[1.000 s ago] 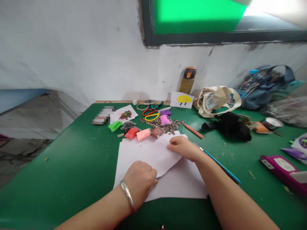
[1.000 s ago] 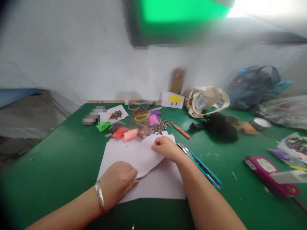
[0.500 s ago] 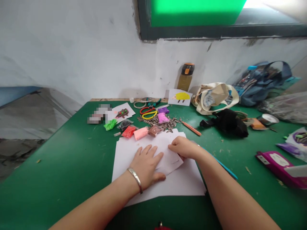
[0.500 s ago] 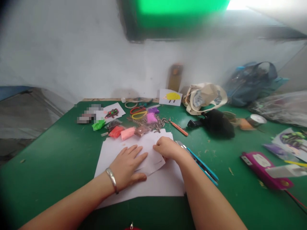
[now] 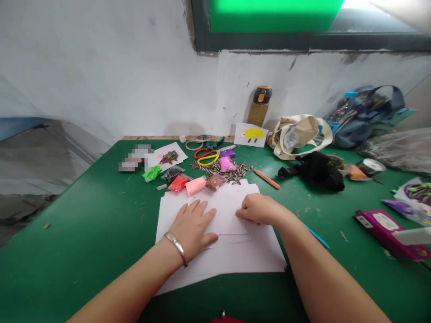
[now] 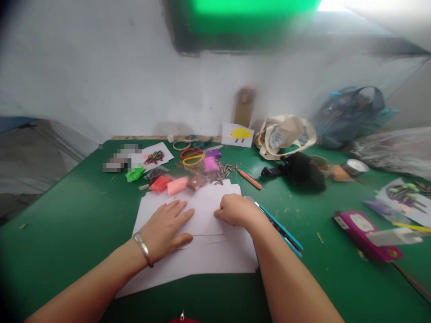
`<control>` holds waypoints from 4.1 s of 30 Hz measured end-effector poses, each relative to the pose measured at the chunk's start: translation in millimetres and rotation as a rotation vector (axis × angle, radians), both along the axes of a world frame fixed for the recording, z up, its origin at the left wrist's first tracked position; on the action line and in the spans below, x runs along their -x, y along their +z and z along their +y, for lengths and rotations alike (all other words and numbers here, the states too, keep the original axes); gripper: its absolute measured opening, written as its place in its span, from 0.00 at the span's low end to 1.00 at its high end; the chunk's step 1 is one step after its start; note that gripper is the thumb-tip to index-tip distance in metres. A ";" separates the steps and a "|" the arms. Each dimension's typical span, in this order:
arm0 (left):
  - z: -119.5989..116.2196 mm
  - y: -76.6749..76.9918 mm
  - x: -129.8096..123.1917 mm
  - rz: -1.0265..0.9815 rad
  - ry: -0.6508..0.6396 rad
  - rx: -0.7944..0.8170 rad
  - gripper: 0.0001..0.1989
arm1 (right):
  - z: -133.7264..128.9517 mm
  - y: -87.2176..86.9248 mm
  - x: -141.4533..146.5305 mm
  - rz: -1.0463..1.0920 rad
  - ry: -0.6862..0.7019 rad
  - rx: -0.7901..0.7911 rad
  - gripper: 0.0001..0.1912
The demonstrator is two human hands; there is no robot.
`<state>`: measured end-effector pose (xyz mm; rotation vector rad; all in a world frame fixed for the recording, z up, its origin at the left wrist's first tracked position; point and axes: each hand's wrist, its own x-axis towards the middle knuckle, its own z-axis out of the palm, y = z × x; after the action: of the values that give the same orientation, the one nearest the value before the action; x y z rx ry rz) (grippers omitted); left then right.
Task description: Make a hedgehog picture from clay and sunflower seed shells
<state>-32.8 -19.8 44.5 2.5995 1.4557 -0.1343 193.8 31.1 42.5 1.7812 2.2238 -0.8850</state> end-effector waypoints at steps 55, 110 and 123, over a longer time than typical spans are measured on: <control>33.2 -15.8 29.3 -0.196 -0.043 -0.032 0.22 | -3.2 -13.0 29.3 1.149 -0.300 -0.171 0.16; -12.0 -7.3 -8.7 -0.030 -0.196 -0.025 0.07 | 16.8 -52.7 31.9 0.558 0.067 -0.761 0.15; -8.0 -3.6 -2.6 -0.123 -0.164 -0.076 0.19 | 8.7 -36.5 24.2 0.548 0.139 -0.602 0.14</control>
<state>-30.2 -27.7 41.0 2.7321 1.2294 0.0617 169.6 39.8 6.0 1.6974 3.1991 -0.7974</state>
